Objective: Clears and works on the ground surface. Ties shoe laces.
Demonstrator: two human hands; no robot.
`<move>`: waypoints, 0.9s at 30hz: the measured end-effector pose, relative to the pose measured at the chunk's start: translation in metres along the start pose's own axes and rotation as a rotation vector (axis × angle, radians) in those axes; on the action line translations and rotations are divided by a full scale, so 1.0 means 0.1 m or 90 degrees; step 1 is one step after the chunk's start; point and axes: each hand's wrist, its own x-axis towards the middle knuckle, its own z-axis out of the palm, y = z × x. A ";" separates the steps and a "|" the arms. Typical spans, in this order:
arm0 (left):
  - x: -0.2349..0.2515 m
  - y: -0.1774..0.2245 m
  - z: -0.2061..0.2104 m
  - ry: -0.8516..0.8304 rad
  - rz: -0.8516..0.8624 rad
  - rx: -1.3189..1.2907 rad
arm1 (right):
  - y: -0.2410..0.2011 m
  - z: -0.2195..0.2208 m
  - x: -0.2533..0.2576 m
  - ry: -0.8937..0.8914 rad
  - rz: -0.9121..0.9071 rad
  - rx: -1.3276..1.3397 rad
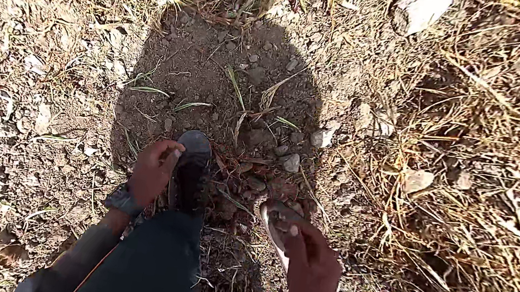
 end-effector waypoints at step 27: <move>2.39 -0.04 -0.49 -0.034 0.315 0.478 | 0.20 0.26 0.45 -0.285 0.088 -0.678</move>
